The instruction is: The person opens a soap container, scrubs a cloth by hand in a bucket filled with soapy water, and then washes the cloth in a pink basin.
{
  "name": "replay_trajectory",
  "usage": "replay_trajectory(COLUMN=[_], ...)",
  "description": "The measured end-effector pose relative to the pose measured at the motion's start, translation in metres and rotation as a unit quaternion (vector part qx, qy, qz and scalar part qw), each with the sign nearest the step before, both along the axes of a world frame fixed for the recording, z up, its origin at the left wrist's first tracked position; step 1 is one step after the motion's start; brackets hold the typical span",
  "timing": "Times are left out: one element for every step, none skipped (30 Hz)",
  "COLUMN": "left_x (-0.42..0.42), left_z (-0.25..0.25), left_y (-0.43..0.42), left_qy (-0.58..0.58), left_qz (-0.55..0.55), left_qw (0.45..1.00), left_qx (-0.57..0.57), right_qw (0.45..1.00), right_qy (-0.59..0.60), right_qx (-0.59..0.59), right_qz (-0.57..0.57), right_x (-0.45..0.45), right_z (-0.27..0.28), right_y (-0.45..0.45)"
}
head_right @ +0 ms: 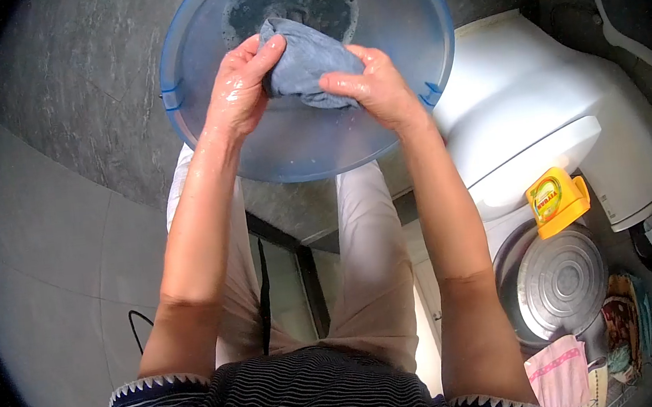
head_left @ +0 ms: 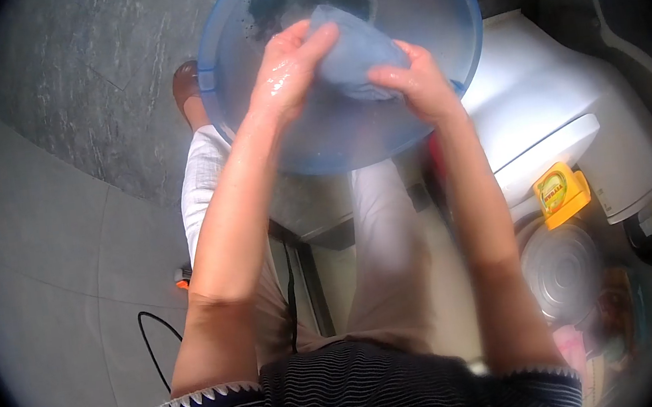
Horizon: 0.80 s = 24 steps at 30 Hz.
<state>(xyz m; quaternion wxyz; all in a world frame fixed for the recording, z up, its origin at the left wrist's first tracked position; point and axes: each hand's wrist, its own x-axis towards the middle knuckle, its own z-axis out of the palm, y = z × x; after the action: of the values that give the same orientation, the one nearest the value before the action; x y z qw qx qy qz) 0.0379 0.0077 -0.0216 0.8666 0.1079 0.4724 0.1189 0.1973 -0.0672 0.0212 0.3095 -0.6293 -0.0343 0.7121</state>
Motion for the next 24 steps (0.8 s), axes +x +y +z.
replay_trajectory(left_x=[0.001,0.002,0.003,0.005,0.006,0.006,0.006,0.004,0.001,-0.006,-0.015,-0.024,-0.033,-0.004,0.012,0.008,0.004,-0.001,-0.003,0.001,0.004,0.008,0.011,0.014], left_z=[0.0,-0.003,-0.005,-0.007,-0.007,-0.006,-0.006,-0.005,-0.01,-0.022,-0.041,-0.059,-0.077,-0.044,-0.025,-0.03,-0.026,-0.013,-0.001,0.0,0.001,-0.002,-0.009,-0.024], left_y=[-0.003,-0.004,-0.006,-0.009,-0.009,-0.008,-0.005,-0.003,-0.005,-0.012,-0.029,-0.046,-0.062,-0.058,-0.055,-0.059,-0.051,-0.035,-0.017,-0.015,-0.013,-0.029,-0.046,-0.051], left_qy=[0.003,0.029,0.038,0.047,0.056,0.078,0.1,0.122,0.101,0.081,0.009,-0.064,-0.136,0.043,0.218,0.183,0.178,0.175,0.169,0.174,0.179,0.202,0.221,0.162], left_qz=[0.022,0.004,0.032,0.06,0.087,0.107,0.127,0.147,0.154,0.16,0.183,0.203,0.218,0.203,0.179,0.199,0.181,0.153,0.131,0.131,0.132,0.149,0.168,0.217], left_qw=[1.0,0.999,0.998,0.996,0.994,0.988,0.979,0.968,0.957,0.943,0.942,0.935,0.924,0.952,0.947,0.952,0.95,0.948,0.945,0.945,0.946,0.949,0.95,0.944], left_qx=[-0.023,-0.032,-0.034,-0.036,-0.037,-0.08,-0.123,-0.165,-0.223,-0.282,-0.281,-0.282,-0.284,-0.225,-0.154,-0.146,-0.18,-0.217,-0.249,-0.243,-0.236,-0.192,-0.142,-0.187], right_qw=[0.999,0.996,0.993,0.99,0.985,0.979,0.963,0.938,0.932,0.921,0.904,0.88,0.852,0.818,0.799,0.8,0.801,0.789,0.768,0.776,0.784,0.792,0.795,0.79], right_qy=[-0.007,-0.014,-0.041,-0.068,-0.096,-0.157,-0.217,-0.274,-0.307,-0.337,-0.366,-0.391,-0.413,-0.434,-0.452,-0.471,-0.487,-0.483,-0.478,-0.473,-0.464,-0.452,-0.442,-0.493], right_qx=[0.006,0.013,0.012,0.011,0.01,0.078,0.146,0.212,0.184,0.154,0.123,0.092,0.06,0.029,0.048,0.063,0.075,0.157,0.244,0.196,0.143,0.088,0.038,0.094], right_qz=[-0.046,-0.093,-0.109,-0.125,-0.142,-0.102,-0.06,-0.017,0.051,0.119,0.186,0.252,0.316,0.377,0.394,0.367,0.34,0.345,0.348,0.369,0.387,0.401,0.413,0.351], right_x=[-0.003,-0.005,-0.007,-0.01,-0.016,-0.025,-0.036,-0.045,-0.051,-0.057,-0.063,-0.067,-0.069,-0.069,-0.068,-0.071,-0.081,-0.098,-0.108,-0.1,-0.09,-0.08,-0.071,-0.067], right_z=[-0.003,-0.007,-0.013,-0.02,-0.024,-0.026,-0.03,-0.033,-0.036,-0.04,-0.045,-0.051,-0.057,-0.062,-0.072,-0.066,-0.053,-0.034,-0.023,-0.031,-0.043,-0.055,-0.067,-0.071], right_y=[0.002,0.004,0.009,0.015,0.019,0.02,0.021,0.022,0.024,0.027,0.031,0.035,0.037,0.038,0.032,0.036,0.038,0.025,0.017,0.02,0.024,0.028,0.03,0.033])
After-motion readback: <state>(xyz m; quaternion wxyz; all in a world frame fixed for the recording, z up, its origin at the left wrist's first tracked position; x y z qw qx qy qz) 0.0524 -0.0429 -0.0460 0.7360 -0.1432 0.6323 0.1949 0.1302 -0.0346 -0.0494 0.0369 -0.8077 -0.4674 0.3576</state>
